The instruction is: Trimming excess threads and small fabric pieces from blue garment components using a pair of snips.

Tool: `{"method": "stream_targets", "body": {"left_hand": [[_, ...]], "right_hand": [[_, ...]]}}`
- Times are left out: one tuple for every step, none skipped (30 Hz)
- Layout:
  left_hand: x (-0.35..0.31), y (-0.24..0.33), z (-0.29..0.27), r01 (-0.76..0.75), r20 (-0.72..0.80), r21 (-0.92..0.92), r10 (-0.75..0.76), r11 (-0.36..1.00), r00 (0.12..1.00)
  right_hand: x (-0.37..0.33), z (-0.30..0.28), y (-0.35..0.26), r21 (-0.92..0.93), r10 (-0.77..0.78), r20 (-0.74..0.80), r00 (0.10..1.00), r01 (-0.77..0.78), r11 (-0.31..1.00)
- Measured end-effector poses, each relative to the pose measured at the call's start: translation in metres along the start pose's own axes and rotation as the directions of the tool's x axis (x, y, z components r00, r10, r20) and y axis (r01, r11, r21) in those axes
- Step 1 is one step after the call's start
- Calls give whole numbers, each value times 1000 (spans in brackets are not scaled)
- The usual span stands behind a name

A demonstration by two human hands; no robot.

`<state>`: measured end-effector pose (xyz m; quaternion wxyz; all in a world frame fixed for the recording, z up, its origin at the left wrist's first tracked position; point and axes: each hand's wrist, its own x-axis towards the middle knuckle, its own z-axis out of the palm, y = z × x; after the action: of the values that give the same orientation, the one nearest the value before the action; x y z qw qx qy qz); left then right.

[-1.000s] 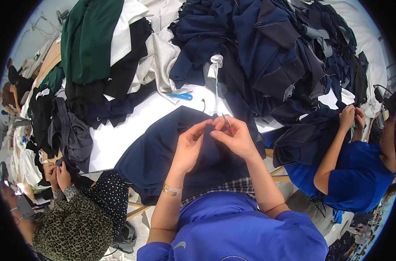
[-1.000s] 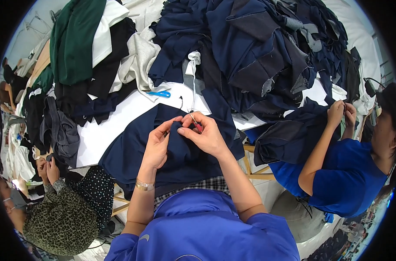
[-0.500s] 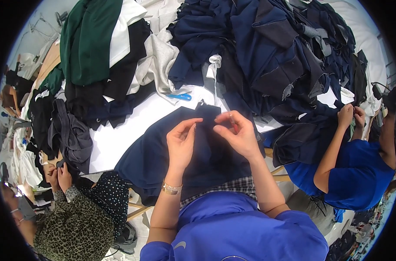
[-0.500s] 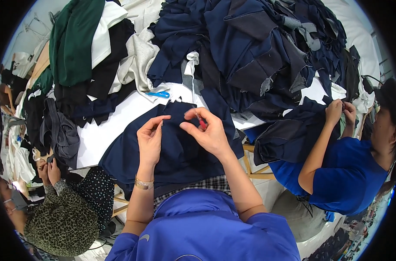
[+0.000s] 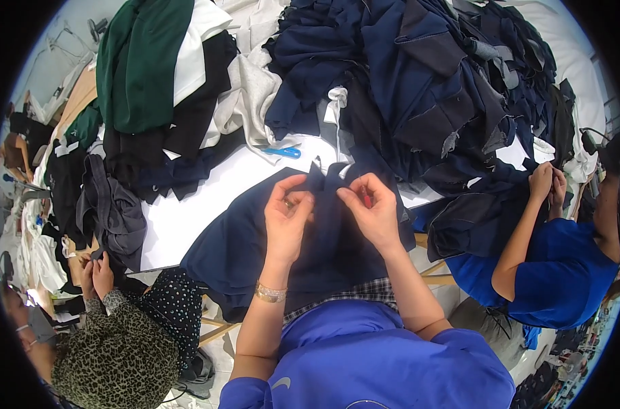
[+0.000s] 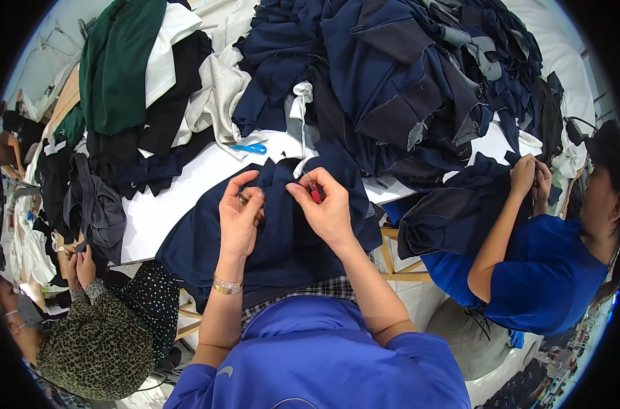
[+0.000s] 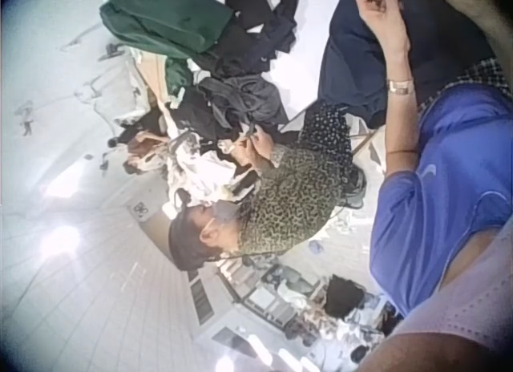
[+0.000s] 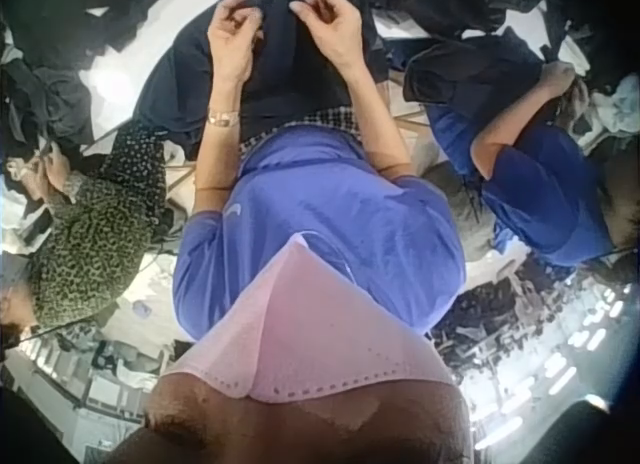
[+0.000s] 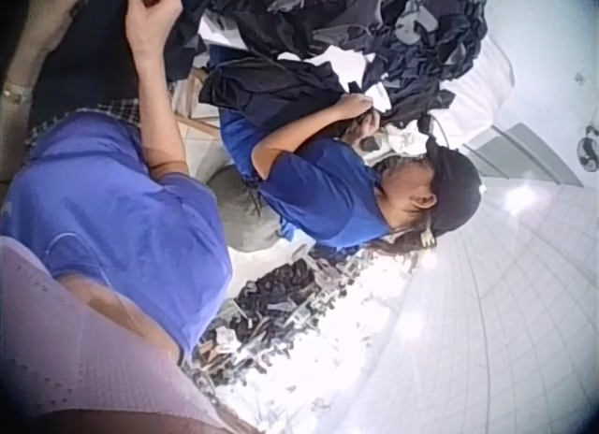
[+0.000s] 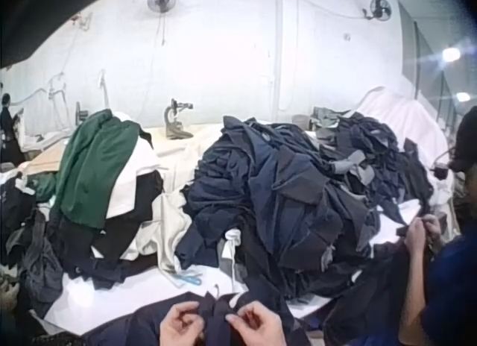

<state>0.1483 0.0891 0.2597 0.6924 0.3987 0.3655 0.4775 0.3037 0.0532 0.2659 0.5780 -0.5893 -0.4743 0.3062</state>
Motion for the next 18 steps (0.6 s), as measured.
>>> {"method": "stream_targets", "body": {"left_hand": [[1,1,0,-22,-35,-9,21,1000,999],[1,3,-1,-44,-70,-17,42,999,997],[2,2,-4,-91,-63,15,92,996,994],[3,3,-5,-91,-62,15,91,996,994],[3,3,-5,-169,-45,126,176,977,983],[4,3,-6,-246,-18,234,258,940,966],[4,4,-4,-247,-17,234,258,940,966],[3,6,0,-272,-24,279,289,921,957],[3,8,2,-295,-29,323,321,899,947],[3,8,3,-296,-30,324,323,899,946],[2,9,4,-304,-28,349,335,886,942],[2,10,4,-312,-26,374,347,873,938],[3,10,5,-310,-24,372,343,875,939],[3,12,6,-302,4,421,332,855,943],[4,12,7,-295,30,468,319,833,947],[3,12,7,-294,27,470,319,832,947],[2,12,6,-278,45,457,290,845,956],[2,12,6,-261,64,445,261,857,963]], "right_hand": [[1,-1,2,38,3,-26,1000,-2,999],[1,-4,1,17,23,-33,999,-23,1000],[2,-8,-2,-4,43,-41,998,-44,999],[3,-10,1,-15,14,-32,999,-14,1000],[2,-11,2,-16,14,-33,999,-14,1000],[1,-11,-1,26,50,-14,999,-49,998],[0,-11,-2,67,85,7,996,-85,994],[0,-12,-1,67,84,6,996,-84,994],[0,-12,0,47,68,4,998,-68,997],[0,-12,1,28,52,4,999,-52,998],[-1,-12,-1,29,51,6,999,-51,998],[-1,-12,-4,66,81,22,996,-83,994],[0,-14,-4,99,115,33,993,-118,988],[1,-13,-2,97,118,29,993,-120,988],[2,-11,0,173,79,27,996,-83,981],[2,-9,1,252,38,29,999,-44,967],[2,-11,-1,163,34,77,996,-46,986],[3,-14,-5,73,34,125,992,-43,996]]}}
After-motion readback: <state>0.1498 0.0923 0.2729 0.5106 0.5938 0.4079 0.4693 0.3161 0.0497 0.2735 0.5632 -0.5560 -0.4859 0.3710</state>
